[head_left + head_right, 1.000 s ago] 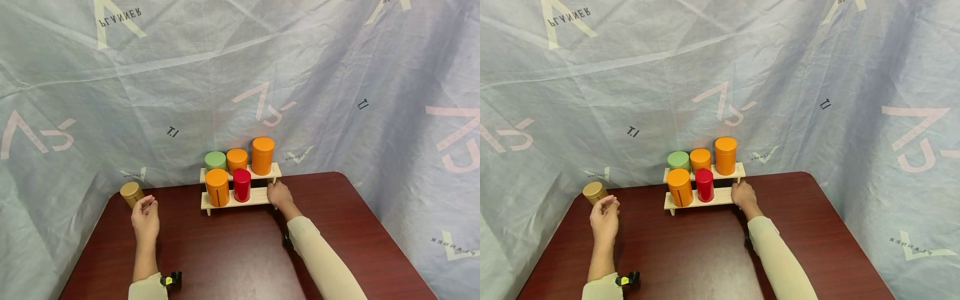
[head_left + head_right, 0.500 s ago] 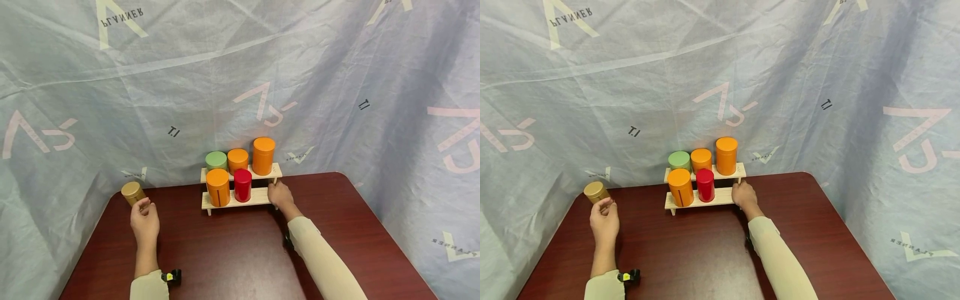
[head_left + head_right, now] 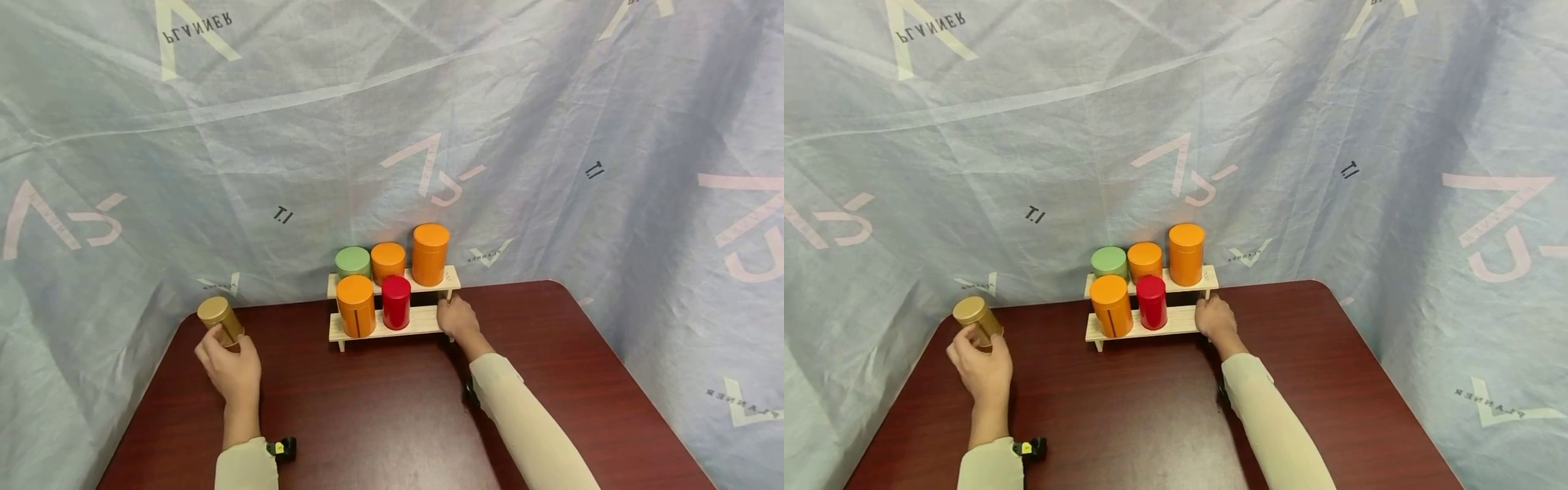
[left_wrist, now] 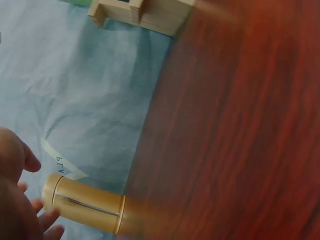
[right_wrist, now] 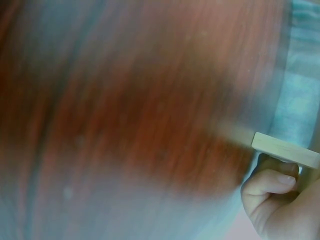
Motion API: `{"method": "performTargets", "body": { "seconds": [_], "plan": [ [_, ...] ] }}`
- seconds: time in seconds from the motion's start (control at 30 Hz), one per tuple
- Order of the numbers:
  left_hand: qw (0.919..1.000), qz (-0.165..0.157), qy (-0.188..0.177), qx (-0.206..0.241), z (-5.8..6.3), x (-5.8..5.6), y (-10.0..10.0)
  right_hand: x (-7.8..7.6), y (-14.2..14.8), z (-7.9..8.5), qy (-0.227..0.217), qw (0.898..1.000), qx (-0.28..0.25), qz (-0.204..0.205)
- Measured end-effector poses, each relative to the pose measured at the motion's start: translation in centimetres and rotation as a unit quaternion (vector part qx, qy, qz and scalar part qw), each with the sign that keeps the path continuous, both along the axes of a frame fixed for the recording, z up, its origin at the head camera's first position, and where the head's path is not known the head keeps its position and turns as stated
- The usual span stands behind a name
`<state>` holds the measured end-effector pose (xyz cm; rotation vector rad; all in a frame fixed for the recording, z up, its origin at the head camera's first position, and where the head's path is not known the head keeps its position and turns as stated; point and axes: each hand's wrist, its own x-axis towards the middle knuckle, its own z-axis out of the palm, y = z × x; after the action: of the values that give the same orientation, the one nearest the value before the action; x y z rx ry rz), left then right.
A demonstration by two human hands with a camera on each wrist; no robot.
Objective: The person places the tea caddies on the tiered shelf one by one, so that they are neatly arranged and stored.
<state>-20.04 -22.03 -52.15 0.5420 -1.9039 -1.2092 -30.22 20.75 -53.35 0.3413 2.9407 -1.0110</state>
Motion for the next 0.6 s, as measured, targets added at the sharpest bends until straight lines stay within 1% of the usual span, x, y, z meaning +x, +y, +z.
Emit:
{"method": "performTargets", "body": {
  "seconds": [0.07,0.1,0.17,0.2,0.27,0.37,0.47,0.57,0.6],
  "plan": [
    [0.9987,0.032,0.018,-0.035,-0.2,-0.2,0.0,0.0,0.1,0.1,0.003,1.000,0.002,0.003],
    [0.9975,0.043,0.028,-0.049,-0.3,-0.3,-0.1,-0.1,0.1,0.1,0.005,1.000,0.004,0.004],
    [0.9953,0.049,0.040,-0.073,-0.3,-0.4,-0.2,-0.1,0.2,0.1,0.008,1.000,0.009,0.005],
    [0.9949,0.045,0.045,-0.078,-0.4,-0.4,-0.3,-0.1,0.2,0.1,0.008,1.000,0.009,0.004],
    [0.9950,0.032,0.044,-0.084,-0.3,-0.5,-0.5,-0.2,0.2,0.0,0.009,1.000,0.008,0.003],
    [0.9966,0.011,0.021,-0.078,-0.2,-0.5,-0.8,-0.1,0.2,0.0,0.006,1.000,0.003,0.003],
    [0.9974,0.000,-0.010,-0.071,-0.2,-0.6,-1.2,-0.1,0.1,-0.1,0.001,1.000,0.001,0.001],
    [0.9976,-0.009,-0.022,-0.066,-0.2,-0.7,-1.5,0.0,0.1,-0.1,0.002,1.000,0.000,0.000],
    [0.9978,-0.011,-0.021,-0.063,-0.1,-0.8,-1.6,0.0,0.2,-0.1,0.001,1.000,-0.001,0.000]
  ]
}}
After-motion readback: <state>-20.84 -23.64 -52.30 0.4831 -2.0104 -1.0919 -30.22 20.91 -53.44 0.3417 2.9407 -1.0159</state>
